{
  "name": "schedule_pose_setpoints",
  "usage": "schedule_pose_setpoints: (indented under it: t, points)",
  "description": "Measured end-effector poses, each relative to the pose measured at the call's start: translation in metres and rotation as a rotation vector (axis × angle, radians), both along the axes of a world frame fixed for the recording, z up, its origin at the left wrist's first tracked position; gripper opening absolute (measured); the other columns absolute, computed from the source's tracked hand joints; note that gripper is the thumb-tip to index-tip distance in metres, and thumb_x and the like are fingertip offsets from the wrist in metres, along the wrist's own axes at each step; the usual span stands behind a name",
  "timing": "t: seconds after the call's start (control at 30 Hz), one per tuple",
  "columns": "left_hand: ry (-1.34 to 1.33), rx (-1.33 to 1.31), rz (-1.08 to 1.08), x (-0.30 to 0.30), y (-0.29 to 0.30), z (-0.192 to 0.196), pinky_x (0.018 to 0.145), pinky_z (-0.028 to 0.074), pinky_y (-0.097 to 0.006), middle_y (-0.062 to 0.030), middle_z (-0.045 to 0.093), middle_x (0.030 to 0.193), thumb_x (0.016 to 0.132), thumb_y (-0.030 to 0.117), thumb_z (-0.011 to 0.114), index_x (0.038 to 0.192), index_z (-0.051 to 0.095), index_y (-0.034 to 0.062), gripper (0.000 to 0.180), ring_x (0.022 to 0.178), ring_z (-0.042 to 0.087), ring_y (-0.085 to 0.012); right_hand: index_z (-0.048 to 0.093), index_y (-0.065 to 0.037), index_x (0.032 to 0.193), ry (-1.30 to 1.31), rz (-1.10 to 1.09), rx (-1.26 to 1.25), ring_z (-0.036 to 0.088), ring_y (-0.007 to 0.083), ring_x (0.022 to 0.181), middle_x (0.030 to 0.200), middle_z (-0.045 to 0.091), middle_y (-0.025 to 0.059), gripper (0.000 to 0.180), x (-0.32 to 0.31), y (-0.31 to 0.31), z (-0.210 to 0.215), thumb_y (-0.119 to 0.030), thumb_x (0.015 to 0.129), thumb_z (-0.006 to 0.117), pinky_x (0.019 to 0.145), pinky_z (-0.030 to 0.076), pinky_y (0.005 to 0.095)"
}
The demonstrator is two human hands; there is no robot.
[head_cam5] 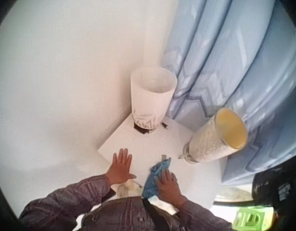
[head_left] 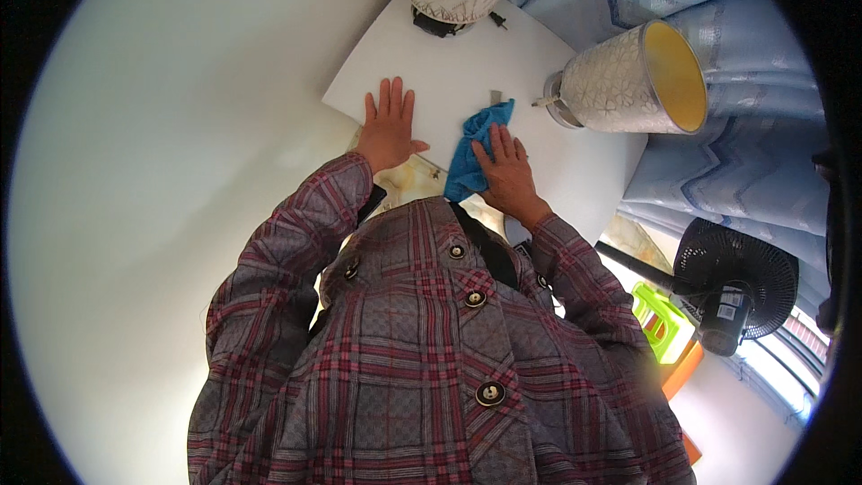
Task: The person wipes a standing fan with a blue cloth, then cleans a white cabinet by opening and closing its door. They move two lampshades aside, wipe the cabinet top, and return the lampshades to their original positions.
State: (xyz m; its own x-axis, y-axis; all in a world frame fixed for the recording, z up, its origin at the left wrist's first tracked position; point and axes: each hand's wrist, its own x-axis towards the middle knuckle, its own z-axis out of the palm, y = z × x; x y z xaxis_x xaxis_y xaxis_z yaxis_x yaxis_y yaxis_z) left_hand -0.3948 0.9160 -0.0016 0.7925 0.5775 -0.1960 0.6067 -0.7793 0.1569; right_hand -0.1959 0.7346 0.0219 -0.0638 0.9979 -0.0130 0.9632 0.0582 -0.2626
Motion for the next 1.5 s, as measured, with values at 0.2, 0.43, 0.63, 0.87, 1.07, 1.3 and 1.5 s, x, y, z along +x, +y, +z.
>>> schedule_pose_setpoints:
  t: [0.2,0.43,0.63,0.87,1.07,1.3,1.5]
  points:
    - [0.056,-0.02,0.0,0.003,0.0,0.008,0.11,0.011,-0.066,-0.0318,0.002,0.155,0.08,0.06,0.063,0.147,0.019,-0.0081,0.105,0.144,0.0,-0.0488,0.041,-0.007,0.142,-0.074,0.047,-0.099,0.025,0.0486,0.138,0.149,0.023,0.0339,0.077,0.005,0.013,0.0,-0.029,0.075,0.072,0.112,0.023,0.0577]
    - [0.088,-0.049,0.001,0.007,0.001,0.011,0.11,0.012,-0.066,-0.0326,0.001,0.155,0.079,0.058,0.066,0.147,0.018,-0.0092,0.107,0.144,-0.001,-0.0492,0.033,0.001,0.144,-0.158,-0.197,-0.132,0.021,0.0555,0.136,0.147,0.018,0.0414,0.081,0.032,0.086,-0.023,-0.051,0.087,0.058,0.112,0.019,0.0579]
    - [0.062,-0.075,-0.012,0.004,0.003,0.007,0.11,0.011,-0.067,-0.0331,-0.001,0.155,0.079,0.059,0.065,0.147,0.017,-0.0097,0.108,0.144,-0.002,-0.05,0.031,-0.004,0.147,-0.077,-0.612,-0.219,0.021,0.0547,0.137,0.148,0.018,0.0398,0.087,0.05,0.147,-0.019,-0.064,0.087,0.051,0.111,0.022,0.0578]
    - [0.106,-0.102,-0.005,0.004,0.003,0.007,0.111,0.002,-0.066,-0.0318,-0.005,0.155,0.081,0.062,0.06,0.15,0.011,-0.0059,0.108,0.144,-0.009,-0.0477,0.038,-0.005,0.143,-0.039,0.048,0.111,0.025,0.0505,0.137,0.149,0.023,0.034,0.082,0.018,0.088,-0.027,-0.044,0.079,0.072,0.111,0.026,0.0551]
    - [0.073,-0.118,-0.006,0.003,0.005,0.004,0.11,0.003,-0.067,-0.0323,-0.007,0.155,0.081,0.06,0.061,0.149,0.01,-0.0079,0.109,0.144,-0.009,-0.0488,0.041,0.004,0.137,-0.102,-0.169,-0.035,0.025,0.0563,0.134,0.145,0.024,0.0399,0.073,0.026,0.006,-0.012,-0.039,0.084,0.067,0.11,0.024,0.0592]
    - [0.127,-0.068,-0.038,0.005,0.003,0.012,0.11,0.008,-0.067,-0.034,-0.005,0.154,0.083,0.06,0.06,0.148,0.012,-0.0093,0.107,0.143,-0.006,-0.0507,0.043,-0.005,0.139,-0.082,-0.064,0.045,0.028,0.0488,0.137,0.148,0.025,0.0338,0.076,0.001,0.024,-0.023,-0.031,0.074,0.075,0.111,0.026,0.0547]
    - [0.163,-0.049,-0.11,0.003,-0.001,0.019,0.109,0.015,-0.067,-0.0357,0.001,0.153,0.084,0.06,0.059,0.147,0.018,-0.0105,0.103,0.142,0.0,-0.0528,0.043,-0.009,0.141,-0.003,-0.131,0.001,0.024,0.0469,0.14,0.152,0.022,0.0296,0.072,0.026,-0.054,-0.017,-0.015,0.074,0.068,0.113,0.023,0.0541]
